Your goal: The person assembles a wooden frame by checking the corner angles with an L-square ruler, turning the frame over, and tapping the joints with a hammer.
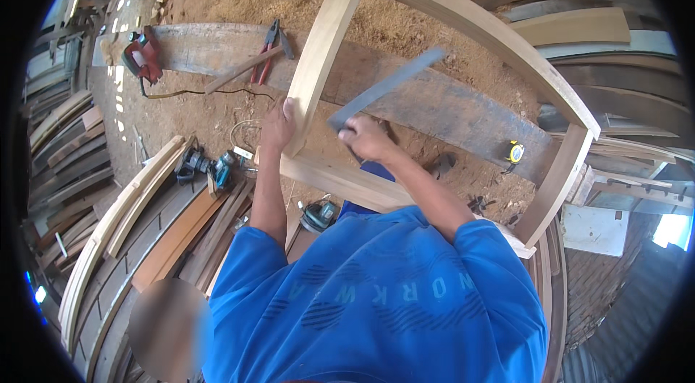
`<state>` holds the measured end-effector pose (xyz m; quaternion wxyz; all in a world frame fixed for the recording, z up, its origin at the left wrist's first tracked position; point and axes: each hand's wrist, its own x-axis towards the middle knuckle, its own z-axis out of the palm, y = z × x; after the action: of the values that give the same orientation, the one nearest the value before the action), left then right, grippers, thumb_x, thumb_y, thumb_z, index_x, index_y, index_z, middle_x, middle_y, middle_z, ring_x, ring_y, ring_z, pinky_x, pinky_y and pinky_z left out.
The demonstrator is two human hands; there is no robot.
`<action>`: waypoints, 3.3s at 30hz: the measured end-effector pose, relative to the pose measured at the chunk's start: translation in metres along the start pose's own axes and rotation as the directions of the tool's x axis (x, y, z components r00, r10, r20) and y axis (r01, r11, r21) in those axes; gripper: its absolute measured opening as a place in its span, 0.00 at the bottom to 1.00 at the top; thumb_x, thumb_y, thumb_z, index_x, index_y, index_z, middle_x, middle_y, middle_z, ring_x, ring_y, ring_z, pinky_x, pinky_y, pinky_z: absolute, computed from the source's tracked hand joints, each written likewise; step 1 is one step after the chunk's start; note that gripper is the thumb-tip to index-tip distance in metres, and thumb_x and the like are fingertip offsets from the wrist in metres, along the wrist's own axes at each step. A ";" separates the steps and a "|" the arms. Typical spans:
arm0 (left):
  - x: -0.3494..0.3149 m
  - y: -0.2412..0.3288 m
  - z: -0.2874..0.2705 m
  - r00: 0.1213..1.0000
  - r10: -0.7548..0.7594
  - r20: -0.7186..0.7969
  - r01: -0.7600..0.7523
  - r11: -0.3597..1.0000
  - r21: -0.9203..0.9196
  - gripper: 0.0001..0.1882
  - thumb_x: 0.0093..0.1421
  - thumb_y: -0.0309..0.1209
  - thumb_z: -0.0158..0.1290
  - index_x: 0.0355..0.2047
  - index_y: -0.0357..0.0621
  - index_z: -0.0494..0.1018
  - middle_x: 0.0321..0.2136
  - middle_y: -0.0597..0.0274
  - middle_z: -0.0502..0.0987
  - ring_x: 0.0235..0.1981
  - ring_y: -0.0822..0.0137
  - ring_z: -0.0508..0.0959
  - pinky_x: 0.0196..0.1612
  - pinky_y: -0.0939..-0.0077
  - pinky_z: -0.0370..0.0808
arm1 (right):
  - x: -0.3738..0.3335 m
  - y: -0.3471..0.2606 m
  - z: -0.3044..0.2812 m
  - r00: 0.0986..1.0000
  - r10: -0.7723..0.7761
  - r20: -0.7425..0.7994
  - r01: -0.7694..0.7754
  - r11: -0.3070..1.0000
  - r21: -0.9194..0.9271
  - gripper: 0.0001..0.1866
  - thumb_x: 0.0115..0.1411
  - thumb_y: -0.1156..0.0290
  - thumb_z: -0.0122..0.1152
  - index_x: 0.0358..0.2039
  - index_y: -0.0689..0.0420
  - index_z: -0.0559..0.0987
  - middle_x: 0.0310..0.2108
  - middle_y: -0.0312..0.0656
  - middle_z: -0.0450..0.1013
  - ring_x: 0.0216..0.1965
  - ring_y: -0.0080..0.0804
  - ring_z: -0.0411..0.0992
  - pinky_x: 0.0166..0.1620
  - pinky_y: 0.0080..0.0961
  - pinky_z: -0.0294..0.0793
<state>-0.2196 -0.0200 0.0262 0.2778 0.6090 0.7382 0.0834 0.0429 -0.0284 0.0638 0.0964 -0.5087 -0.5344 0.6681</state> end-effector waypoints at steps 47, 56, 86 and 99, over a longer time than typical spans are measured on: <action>-0.176 0.033 0.058 0.693 -0.212 -0.689 0.281 0.960 -0.012 0.29 0.69 0.42 0.41 0.62 0.33 0.61 0.65 0.31 0.55 0.68 0.37 0.54 0.67 0.42 0.50 | -0.251 0.084 -0.099 0.672 -0.149 -0.725 -0.143 0.935 -0.325 0.19 0.64 0.59 0.54 0.45 0.63 0.73 0.38 0.55 0.76 0.43 0.55 0.73 0.51 0.45 0.70; -0.084 0.256 0.065 0.857 0.380 -0.347 -0.343 0.925 0.166 0.36 0.60 0.45 0.55 0.63 0.38 0.60 0.66 0.35 0.56 0.68 0.39 0.55 0.68 0.44 0.48 | -0.473 0.212 -0.172 -0.376 -0.131 -0.917 -0.209 0.976 -0.054 0.16 0.67 0.60 0.58 0.35 0.62 0.75 0.29 0.43 0.71 0.32 0.40 0.69 0.42 0.35 0.71; 0.171 0.482 0.094 0.569 0.631 0.528 -0.820 0.383 0.425 0.38 0.41 0.42 0.68 0.55 0.51 0.71 0.43 0.44 0.81 0.47 0.43 0.80 0.54 0.54 0.75 | -0.337 0.329 0.035 0.077 0.670 -0.739 0.997 -0.028 0.078 0.28 0.68 0.49 0.50 0.58 0.59 0.69 0.47 0.55 0.74 0.50 0.49 0.74 0.52 0.40 0.78; 0.004 0.506 -0.149 0.626 0.766 -0.150 -0.779 0.624 -0.065 0.35 0.43 0.32 0.71 0.52 0.32 0.73 0.41 0.48 0.83 0.43 0.60 0.84 0.48 0.67 0.80 | -0.612 0.130 -0.187 -0.071 -0.083 -0.994 0.951 0.294 -0.093 0.32 0.71 0.49 0.39 0.69 0.53 0.58 0.57 0.55 0.70 0.53 0.50 0.71 0.57 0.45 0.72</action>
<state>0.1353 0.1393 0.3823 0.2119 0.8431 0.4124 0.2724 0.5275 -0.3781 0.3275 0.8584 -0.3890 -0.2261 0.2462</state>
